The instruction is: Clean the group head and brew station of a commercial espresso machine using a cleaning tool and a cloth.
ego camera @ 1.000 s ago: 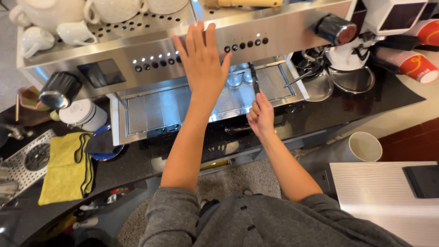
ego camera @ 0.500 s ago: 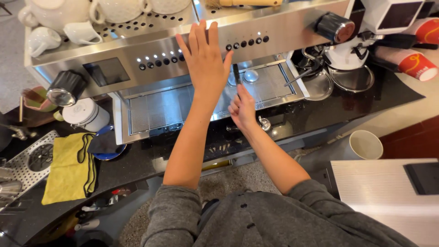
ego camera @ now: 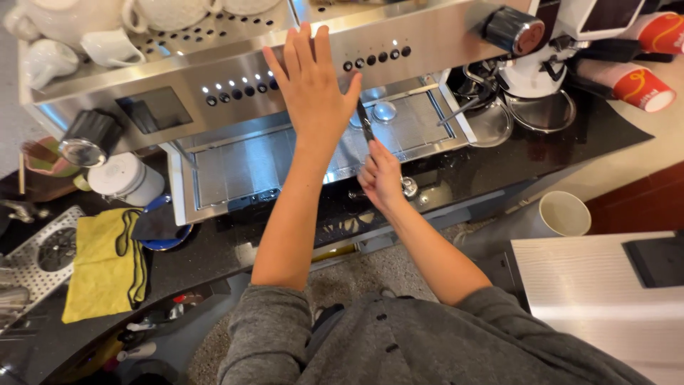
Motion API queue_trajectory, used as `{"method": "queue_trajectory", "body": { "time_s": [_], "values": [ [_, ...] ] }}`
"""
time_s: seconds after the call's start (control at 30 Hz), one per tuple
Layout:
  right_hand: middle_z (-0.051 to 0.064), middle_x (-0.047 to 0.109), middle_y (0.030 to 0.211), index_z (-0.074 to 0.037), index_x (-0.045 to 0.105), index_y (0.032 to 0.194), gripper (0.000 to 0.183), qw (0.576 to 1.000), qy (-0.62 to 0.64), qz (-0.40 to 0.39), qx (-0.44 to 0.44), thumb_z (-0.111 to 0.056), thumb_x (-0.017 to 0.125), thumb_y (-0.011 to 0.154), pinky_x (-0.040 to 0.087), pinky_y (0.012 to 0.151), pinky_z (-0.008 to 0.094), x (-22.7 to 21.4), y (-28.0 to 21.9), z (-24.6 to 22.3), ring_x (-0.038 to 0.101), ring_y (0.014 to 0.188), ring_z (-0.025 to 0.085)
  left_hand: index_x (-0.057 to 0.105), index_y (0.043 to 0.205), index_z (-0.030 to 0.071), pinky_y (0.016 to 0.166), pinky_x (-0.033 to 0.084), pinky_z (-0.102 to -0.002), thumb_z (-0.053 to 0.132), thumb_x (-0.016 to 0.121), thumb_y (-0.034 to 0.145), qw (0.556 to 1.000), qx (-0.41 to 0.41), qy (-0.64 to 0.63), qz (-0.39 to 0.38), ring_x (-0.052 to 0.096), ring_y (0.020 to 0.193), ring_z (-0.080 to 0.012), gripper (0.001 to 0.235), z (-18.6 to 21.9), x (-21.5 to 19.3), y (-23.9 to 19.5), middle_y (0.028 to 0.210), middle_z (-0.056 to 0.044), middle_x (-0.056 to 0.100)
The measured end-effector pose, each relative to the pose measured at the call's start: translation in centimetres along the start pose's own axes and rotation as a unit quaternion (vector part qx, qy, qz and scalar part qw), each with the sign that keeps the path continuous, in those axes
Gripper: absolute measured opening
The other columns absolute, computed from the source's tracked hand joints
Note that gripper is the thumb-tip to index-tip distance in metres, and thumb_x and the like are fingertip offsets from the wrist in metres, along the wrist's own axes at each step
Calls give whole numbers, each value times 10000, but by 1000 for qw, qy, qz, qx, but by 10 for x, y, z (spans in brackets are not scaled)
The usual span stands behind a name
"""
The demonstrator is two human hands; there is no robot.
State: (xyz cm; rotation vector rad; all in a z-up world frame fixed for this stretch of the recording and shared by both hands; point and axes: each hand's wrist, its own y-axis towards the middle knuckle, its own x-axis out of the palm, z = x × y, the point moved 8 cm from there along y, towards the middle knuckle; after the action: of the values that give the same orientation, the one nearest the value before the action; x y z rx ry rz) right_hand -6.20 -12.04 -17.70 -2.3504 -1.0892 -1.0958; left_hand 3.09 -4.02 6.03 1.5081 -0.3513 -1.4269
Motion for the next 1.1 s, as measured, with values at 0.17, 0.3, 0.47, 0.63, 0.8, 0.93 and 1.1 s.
{"method": "queue_trajectory", "body": {
  "time_s": [0.17,0.3,0.47,0.63,0.8,0.93,1.1],
  "values": [
    [-76,273,540,-158,621,1190,194,999,-18,33,8,-260,592,1028,205,379,249,8,6,-11,251,398,62,446,1422,38,1238,92,-685,533,802,863,1000,-11,-2,23,328,1451,-392,827,8,12,0,1477,-189,423],
    [-74,291,563,-125,606,1091,124,1000,-17,13,9,-247,599,1070,210,401,262,-15,3,-12,257,419,66,468,1388,52,1178,68,-718,562,786,839,996,4,-2,84,317,1415,-430,815,24,-3,6,1450,-203,426],
    [-83,297,560,-127,603,1045,122,1000,-21,22,2,-244,583,1074,194,400,250,-27,-23,-36,245,424,56,464,1382,32,1206,76,-712,553,799,865,996,30,-28,83,329,1431,-402,807,40,20,8,1431,-178,444],
    [-85,292,549,-143,605,1037,116,999,-12,42,-5,-244,556,1065,178,383,245,-43,-23,-49,234,410,53,477,1348,45,1235,92,-713,559,814,885,998,5,-10,60,368,1422,-352,770,36,26,15,1394,-139,466],
    [-77,275,559,-164,554,966,157,999,-3,33,-23,-263,558,1087,187,409,267,-46,14,-60,222,427,67,475,1358,33,1207,89,-726,575,821,847,997,9,19,68,402,1358,-332,821,43,27,19,1359,-148,474],
    [-75,264,564,-184,503,912,210,1000,15,12,-9,-273,562,1092,179,415,270,-37,24,-41,211,438,72,475,1353,32,1204,90,-724,580,820,838,996,8,32,81,404,1350,-340,828,43,21,18,1353,-152,473],
    [-86,244,544,-203,475,872,236,999,42,22,-4,-303,564,1066,159,378,262,-43,21,-31,191,401,59,498,1275,39,1203,98,-738,578,812,816,998,-4,28,52,416,1355,-343,774,44,18,19,1328,-144,491]
  ]
}}
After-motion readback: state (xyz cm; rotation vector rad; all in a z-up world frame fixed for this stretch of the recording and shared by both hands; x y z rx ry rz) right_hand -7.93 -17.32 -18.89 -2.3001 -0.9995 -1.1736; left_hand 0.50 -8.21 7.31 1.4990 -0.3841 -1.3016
